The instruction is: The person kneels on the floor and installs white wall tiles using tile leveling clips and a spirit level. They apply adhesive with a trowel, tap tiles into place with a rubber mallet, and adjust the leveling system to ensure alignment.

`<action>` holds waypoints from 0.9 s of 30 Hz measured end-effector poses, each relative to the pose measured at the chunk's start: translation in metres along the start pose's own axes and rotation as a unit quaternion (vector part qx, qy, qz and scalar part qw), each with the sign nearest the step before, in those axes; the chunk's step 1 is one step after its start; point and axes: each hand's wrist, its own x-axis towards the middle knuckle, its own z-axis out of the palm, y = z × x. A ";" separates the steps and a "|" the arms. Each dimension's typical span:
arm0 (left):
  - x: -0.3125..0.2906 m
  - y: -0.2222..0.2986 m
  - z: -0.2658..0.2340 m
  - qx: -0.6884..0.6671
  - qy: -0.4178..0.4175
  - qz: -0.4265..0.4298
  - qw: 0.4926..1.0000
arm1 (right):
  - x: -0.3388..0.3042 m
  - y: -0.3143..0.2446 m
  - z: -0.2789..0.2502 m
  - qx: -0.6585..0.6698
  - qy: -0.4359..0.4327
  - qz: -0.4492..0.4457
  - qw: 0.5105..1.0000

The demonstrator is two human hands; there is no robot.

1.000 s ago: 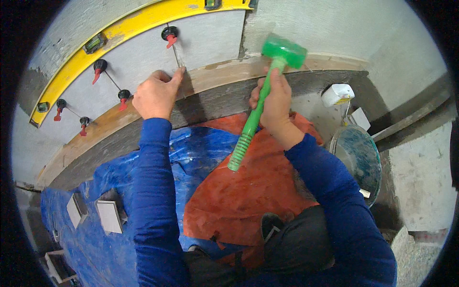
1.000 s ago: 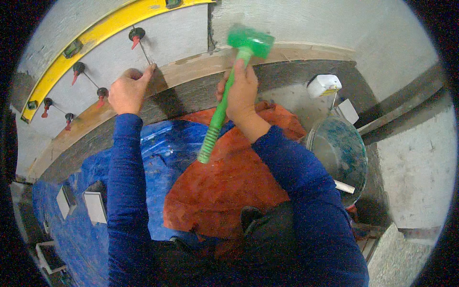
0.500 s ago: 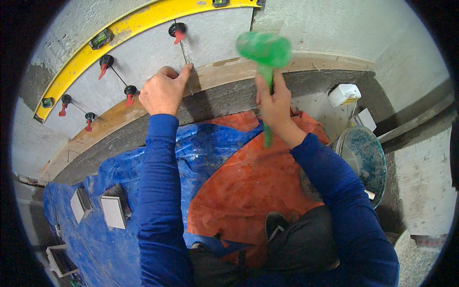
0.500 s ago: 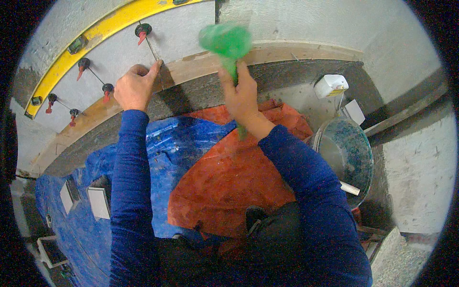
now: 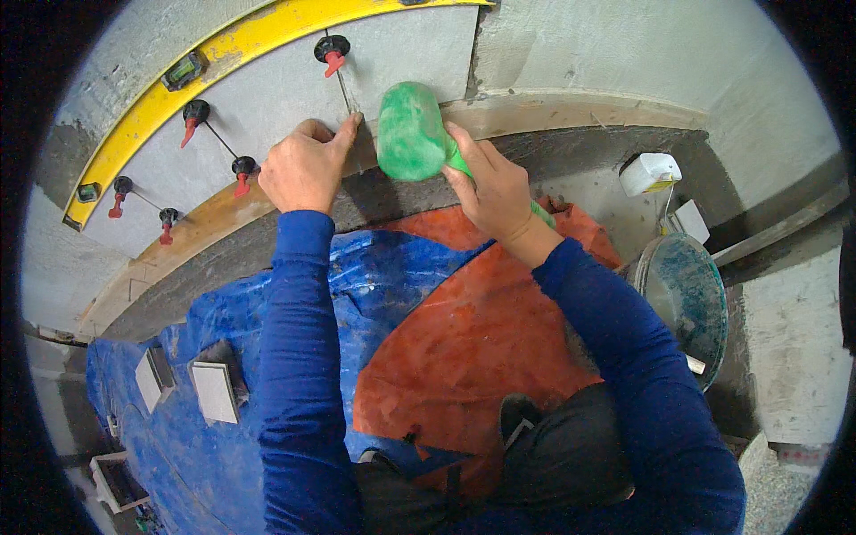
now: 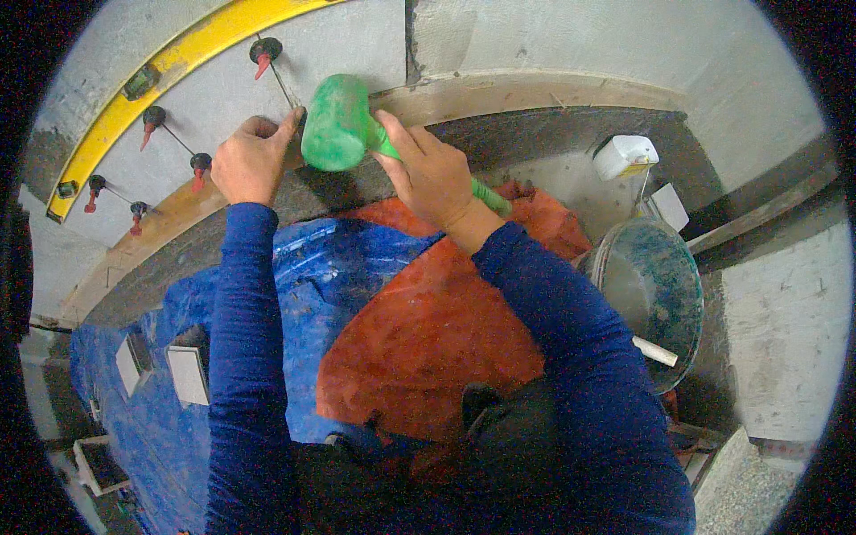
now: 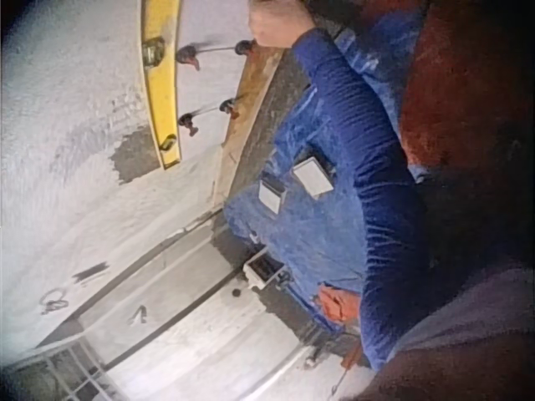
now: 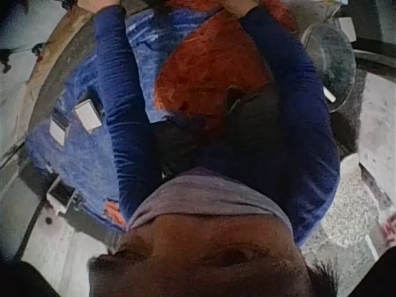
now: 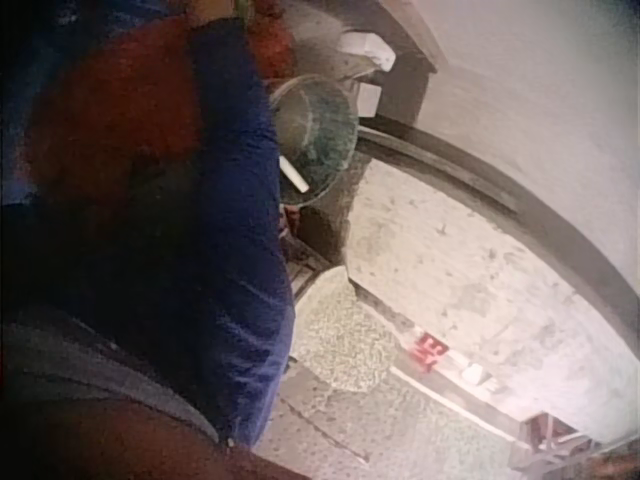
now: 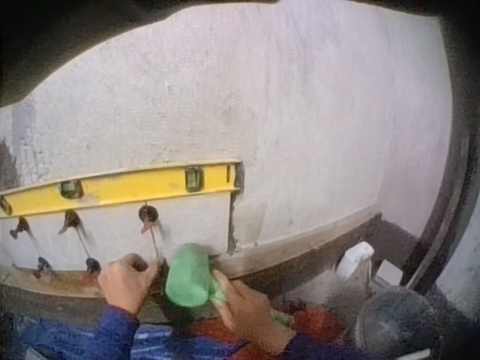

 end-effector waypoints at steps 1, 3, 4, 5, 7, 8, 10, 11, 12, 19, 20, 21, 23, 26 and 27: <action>0.000 -0.001 0.001 0.001 0.014 0.007 1.000 | 0.001 0.001 0.000 0.017 0.016 -0.022 0.999; -0.001 -0.003 0.004 -0.007 0.008 0.011 1.000 | 0.002 0.002 0.001 -0.013 -0.054 0.028 0.998; 0.000 -0.006 0.004 -0.014 0.010 0.022 1.000 | 0.001 0.002 0.002 -0.030 -0.090 0.058 0.994; 0.002 -0.009 0.003 -0.026 -0.001 0.037 0.999 | 0.003 0.002 0.002 -0.017 -0.079 0.057 0.995; 0.001 -0.018 -0.003 -0.054 -0.042 0.069 0.995 | 0.002 0.001 0.002 0.009 -0.070 0.070 0.995; 0.002 -0.021 -0.005 -0.075 -0.037 0.071 0.994 | 0.002 0.000 0.002 0.016 -0.077 0.079 0.994; 0.005 -0.021 -0.008 -0.105 -0.053 0.042 0.992 | 0.002 -0.001 0.002 0.029 -0.081 0.091 0.992; 0.006 -0.019 -0.007 -0.085 -0.043 0.036 0.995 | 0.001 -0.002 0.002 0.035 -0.085 0.097 0.991; 0.007 -0.016 -0.006 -0.058 -0.044 0.014 0.997 | 0.002 -0.002 0.002 0.040 -0.082 0.101 0.991; 0.005 0.003 -0.006 0.044 -0.046 -0.031 0.997 | -0.001 0.001 0.007 0.073 -0.090 0.131 0.985; 0.004 0.004 -0.007 0.044 -0.051 -0.031 0.997 | -0.002 0.001 0.008 0.073 -0.080 0.120 0.987; 0.003 0.005 -0.008 0.047 -0.053 -0.033 0.997 | -0.002 0.001 0.009 0.072 -0.069 0.109 0.989; 0.002 0.005 -0.009 0.052 -0.056 -0.031 0.997 | -0.001 -0.001 0.009 0.073 -0.062 0.109 0.989; 0.001 0.004 -0.008 0.057 -0.047 -0.010 0.997 | 0.002 -0.007 0.004 0.093 -0.047 0.125 0.987; 0.001 0.003 -0.007 0.057 -0.035 0.004 0.998 | 0.003 -0.009 0.002 0.108 -0.024 0.117 0.987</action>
